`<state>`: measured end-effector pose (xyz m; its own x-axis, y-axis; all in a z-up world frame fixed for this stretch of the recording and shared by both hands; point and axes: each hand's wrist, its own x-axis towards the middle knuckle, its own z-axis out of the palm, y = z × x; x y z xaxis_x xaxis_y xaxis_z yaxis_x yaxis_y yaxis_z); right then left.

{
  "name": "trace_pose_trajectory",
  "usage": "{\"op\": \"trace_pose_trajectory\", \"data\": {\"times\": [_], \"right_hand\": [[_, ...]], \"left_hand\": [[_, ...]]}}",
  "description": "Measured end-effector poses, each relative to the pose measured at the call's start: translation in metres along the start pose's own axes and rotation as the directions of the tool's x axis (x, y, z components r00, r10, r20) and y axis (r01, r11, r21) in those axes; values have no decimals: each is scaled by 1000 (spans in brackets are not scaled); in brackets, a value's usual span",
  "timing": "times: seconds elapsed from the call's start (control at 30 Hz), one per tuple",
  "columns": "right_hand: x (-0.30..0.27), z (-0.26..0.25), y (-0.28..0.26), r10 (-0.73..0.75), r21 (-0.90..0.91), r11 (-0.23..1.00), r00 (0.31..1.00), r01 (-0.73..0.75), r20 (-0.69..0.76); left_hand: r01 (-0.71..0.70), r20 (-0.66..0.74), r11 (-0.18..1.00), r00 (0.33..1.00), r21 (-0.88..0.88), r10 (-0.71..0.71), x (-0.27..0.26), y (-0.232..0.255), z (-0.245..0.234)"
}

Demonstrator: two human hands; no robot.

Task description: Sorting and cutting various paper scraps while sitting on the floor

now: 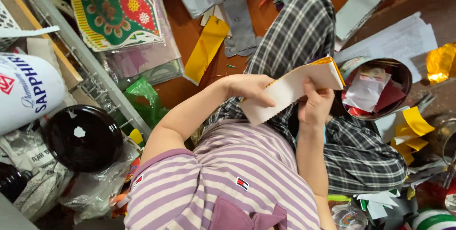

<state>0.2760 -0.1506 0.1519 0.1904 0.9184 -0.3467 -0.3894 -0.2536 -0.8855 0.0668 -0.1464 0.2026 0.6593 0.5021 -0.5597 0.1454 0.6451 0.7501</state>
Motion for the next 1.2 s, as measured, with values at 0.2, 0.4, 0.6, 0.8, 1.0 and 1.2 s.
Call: {"op": "trace_pose_trajectory", "data": {"times": [0.2, 0.4, 0.6, 0.8, 1.0, 1.2], "right_hand": [[0, -24, 15, 145, -154, 976, 986, -157, -83], [2, -18, -2, 147, -213, 969, 985, -124, 96], [3, -33, -5, 332, -383, 885, 936, -265, 120], [10, -49, -2, 363, -364, 879, 927, -308, 93], [15, -59, -15, 322, -433, 868, 940, -243, 116], [22, -77, -28, 252, -423, 884, 965, -202, 67]], "left_hand": [[23, -128, 913, 991, 407, 32, -33, -67, -56], [394, -902, 857, 398, 330, 165, -60, -109, -163], [607, -953, 736, 227, 300, 201, -33, -148, -178], [530, -964, 814, 233, 237, 130, -18, -212, -215], [-148, -906, 987, 407, 63, 118, -49, -148, -180], [-326, -891, 930, 350, 173, 288, -40, -150, -205]]}}
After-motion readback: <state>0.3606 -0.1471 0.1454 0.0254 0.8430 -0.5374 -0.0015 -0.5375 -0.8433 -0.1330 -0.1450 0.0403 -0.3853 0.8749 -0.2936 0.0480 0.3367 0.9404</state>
